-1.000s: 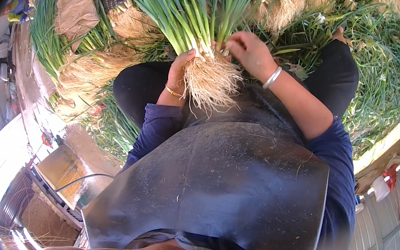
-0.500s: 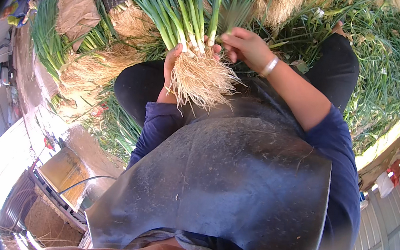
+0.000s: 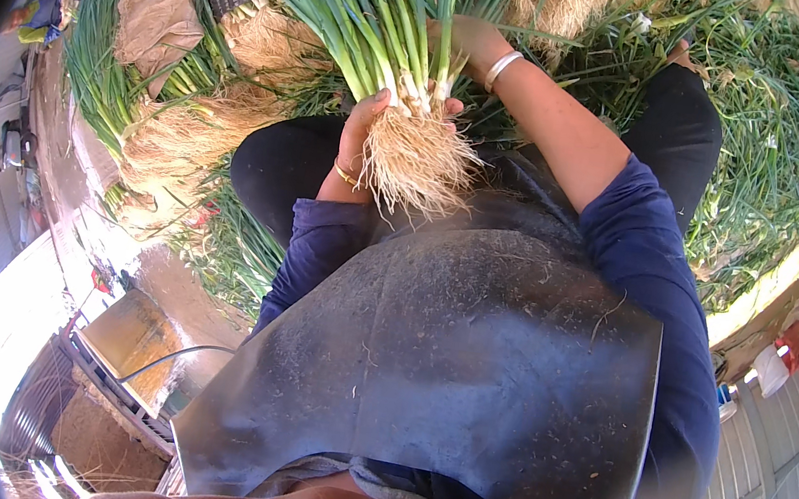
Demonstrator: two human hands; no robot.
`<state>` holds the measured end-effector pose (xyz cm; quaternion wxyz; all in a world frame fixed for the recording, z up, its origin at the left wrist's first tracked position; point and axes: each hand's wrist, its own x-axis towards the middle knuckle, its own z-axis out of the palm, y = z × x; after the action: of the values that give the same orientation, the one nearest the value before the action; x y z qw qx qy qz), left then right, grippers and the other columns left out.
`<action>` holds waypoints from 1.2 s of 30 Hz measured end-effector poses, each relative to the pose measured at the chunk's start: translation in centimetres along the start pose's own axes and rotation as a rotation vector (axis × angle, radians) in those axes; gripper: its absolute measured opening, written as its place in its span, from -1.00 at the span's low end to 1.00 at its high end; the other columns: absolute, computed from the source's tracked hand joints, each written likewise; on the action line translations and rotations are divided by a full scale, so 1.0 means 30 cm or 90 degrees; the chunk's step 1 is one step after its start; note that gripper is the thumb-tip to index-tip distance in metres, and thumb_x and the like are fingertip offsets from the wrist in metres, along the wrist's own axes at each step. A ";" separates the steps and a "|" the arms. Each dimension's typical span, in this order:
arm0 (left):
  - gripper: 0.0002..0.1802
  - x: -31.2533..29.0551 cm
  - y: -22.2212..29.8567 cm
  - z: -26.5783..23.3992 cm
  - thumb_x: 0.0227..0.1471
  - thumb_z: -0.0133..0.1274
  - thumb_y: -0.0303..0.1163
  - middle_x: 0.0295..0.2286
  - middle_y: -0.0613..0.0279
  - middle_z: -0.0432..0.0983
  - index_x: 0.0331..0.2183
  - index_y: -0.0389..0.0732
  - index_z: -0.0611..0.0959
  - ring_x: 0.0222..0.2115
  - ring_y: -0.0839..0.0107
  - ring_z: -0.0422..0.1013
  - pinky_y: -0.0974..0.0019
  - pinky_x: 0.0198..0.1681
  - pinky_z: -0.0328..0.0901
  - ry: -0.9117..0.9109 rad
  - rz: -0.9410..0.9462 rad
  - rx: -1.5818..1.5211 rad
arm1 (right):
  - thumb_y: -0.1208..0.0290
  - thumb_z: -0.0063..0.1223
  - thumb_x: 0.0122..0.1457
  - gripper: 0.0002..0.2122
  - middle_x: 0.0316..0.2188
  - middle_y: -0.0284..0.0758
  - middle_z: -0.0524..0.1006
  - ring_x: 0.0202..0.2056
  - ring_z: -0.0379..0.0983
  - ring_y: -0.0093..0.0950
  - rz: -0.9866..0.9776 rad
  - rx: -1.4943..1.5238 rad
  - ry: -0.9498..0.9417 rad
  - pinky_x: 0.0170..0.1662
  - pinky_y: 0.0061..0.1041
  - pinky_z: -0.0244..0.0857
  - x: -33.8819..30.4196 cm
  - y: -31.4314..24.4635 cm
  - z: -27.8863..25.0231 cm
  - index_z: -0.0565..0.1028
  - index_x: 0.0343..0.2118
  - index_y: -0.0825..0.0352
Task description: The person processes scallions by hand, picking up bunches, removing outer leaves and dirt, and placing the cleaned bunches onto a large pile on the floor.
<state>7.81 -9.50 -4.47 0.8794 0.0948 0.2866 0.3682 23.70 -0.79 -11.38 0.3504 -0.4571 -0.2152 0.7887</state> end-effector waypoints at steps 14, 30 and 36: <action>-0.27 -0.006 0.000 0.023 -0.08 -0.07 -0.07 -0.13 -0.27 0.35 0.06 -0.32 0.24 -0.15 0.03 0.37 0.08 -0.12 0.34 0.008 0.043 -0.017 | 0.10 0.02 0.12 -0.66 -0.77 -0.50 0.27 -0.77 0.15 -0.72 -0.156 -0.420 0.091 -0.72 -0.72 0.04 -0.103 -0.055 -0.028 0.29 -0.59 0.26; -0.44 -0.007 0.027 -0.057 -0.07 -0.03 -0.22 -0.23 -0.06 0.46 -0.09 -0.44 0.40 -0.29 0.16 0.45 0.20 -0.17 0.36 0.076 0.048 0.094 | 0.13 -0.03 0.14 -0.69 -0.68 -0.48 0.35 -0.71 0.25 -0.68 -0.161 -0.645 -0.001 -0.62 -0.75 0.18 -0.188 -0.047 0.013 0.43 -0.27 0.32; -0.23 -0.111 0.085 -0.010 -0.15 -0.02 -0.15 -0.13 -0.23 0.32 0.06 -0.40 0.22 -0.21 0.17 0.40 0.22 -0.15 0.37 0.068 0.247 -0.094 | 0.34 -0.13 0.17 -0.85 -0.55 -0.38 0.44 -0.50 0.40 -0.58 -0.328 0.043 0.111 -0.37 -0.61 0.33 -0.228 -0.160 -0.297 0.40 -0.36 0.32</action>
<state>4.25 -10.04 -2.32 0.7800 0.0641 0.2814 0.5552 35.47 -2.59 -8.68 0.5715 -0.4415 -0.2671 0.6381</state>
